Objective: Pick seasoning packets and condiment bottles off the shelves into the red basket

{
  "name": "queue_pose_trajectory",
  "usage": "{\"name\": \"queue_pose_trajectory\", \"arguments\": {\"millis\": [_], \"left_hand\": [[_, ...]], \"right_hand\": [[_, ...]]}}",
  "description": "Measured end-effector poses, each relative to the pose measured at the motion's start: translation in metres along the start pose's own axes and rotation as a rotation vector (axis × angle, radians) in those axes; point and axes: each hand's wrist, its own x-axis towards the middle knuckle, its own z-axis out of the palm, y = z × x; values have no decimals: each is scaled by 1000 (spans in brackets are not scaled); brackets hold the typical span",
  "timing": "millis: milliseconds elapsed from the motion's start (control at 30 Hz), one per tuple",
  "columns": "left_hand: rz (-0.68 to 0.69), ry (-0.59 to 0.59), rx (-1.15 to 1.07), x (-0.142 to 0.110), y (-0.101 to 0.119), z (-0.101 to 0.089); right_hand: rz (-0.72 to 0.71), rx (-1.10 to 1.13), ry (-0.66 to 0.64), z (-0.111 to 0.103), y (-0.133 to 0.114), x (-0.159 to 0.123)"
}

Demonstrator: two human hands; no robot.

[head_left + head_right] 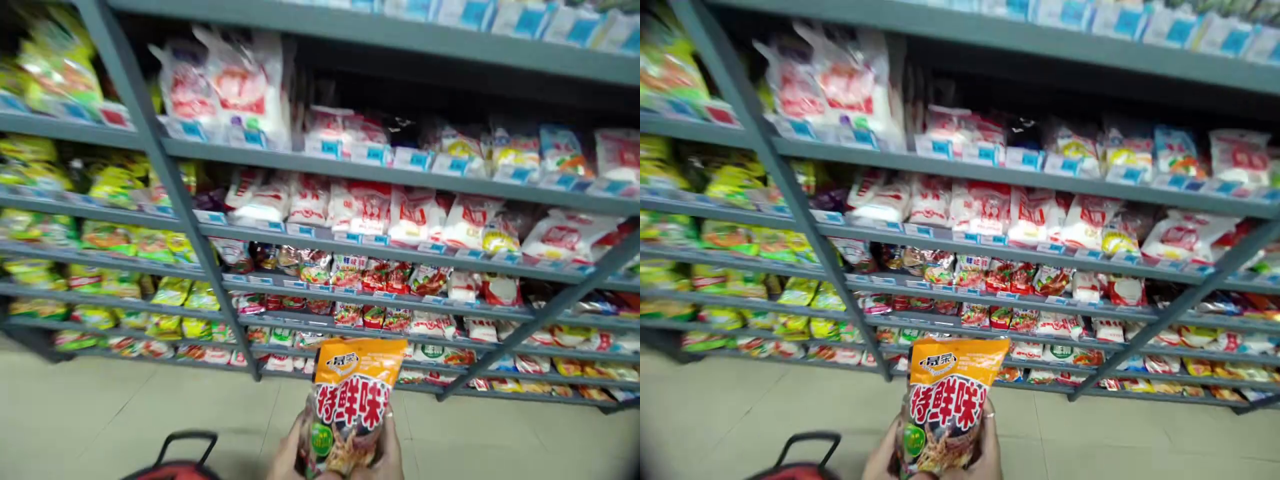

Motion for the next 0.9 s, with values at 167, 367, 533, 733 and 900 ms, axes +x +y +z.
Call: {"name": "queue_pose_trajectory", "arguments": {"millis": [167,367,533,733,900], "left_hand": [[-73,-65,-112,-89,119,36],[-157,-40,-44,-187,200,91],[-58,-31,-74,-212,250,105],[37,-109,-233,-222,292,103],[71,-108,-283,-242,298,89]], "right_hand": [[125,-400,36,3,-142,-66],[215,-387,53,-15,-243,-148],[174,-349,-123,-20,-311,-152],[33,-343,-175,-10,-356,-143],[2,-186,-293,9,-366,-166]]}}
